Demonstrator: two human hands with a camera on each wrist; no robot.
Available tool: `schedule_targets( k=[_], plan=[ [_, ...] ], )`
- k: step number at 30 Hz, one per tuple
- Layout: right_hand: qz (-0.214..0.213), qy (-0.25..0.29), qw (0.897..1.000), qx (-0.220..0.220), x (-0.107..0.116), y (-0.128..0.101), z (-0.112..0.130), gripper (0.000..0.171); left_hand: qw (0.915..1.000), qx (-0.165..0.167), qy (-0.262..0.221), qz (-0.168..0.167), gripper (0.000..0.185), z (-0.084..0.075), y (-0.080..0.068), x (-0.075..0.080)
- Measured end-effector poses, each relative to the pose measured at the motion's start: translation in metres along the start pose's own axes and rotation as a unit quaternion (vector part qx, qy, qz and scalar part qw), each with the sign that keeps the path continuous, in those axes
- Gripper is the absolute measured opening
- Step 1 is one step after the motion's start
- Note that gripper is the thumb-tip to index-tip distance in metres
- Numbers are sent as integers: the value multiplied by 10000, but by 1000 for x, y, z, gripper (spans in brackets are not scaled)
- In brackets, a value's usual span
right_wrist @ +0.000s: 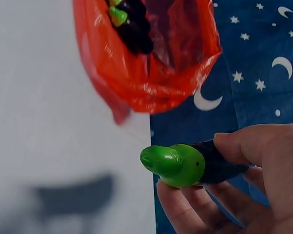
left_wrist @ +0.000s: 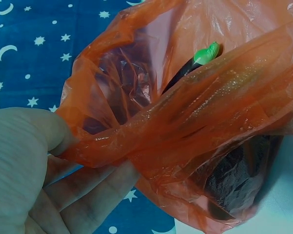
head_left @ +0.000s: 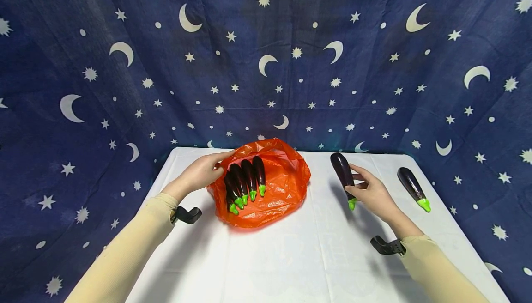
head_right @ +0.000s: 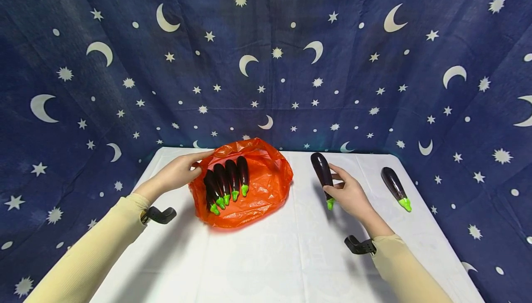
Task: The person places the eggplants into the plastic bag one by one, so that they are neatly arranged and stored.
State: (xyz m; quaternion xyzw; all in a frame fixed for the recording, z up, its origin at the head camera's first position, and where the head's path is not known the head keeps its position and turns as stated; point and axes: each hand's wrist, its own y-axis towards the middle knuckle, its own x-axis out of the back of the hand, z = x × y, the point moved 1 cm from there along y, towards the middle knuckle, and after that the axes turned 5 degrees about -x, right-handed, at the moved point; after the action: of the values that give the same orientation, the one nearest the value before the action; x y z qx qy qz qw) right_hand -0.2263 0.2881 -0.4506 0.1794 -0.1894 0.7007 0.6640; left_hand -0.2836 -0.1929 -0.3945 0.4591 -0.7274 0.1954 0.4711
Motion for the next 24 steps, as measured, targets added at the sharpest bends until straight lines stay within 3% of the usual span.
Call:
schedule_targets(
  k=[14, 24],
  plan=[
    [346, 701, 9969, 32, -35, 9, 18, 79, 10000, 15, 0, 13, 61, 0, 0, 0],
    [721, 703, 9949, 104, -62, 17, 27, 75, 10000, 37, -7, 31, 62, 0, 1, 0]
  ],
)
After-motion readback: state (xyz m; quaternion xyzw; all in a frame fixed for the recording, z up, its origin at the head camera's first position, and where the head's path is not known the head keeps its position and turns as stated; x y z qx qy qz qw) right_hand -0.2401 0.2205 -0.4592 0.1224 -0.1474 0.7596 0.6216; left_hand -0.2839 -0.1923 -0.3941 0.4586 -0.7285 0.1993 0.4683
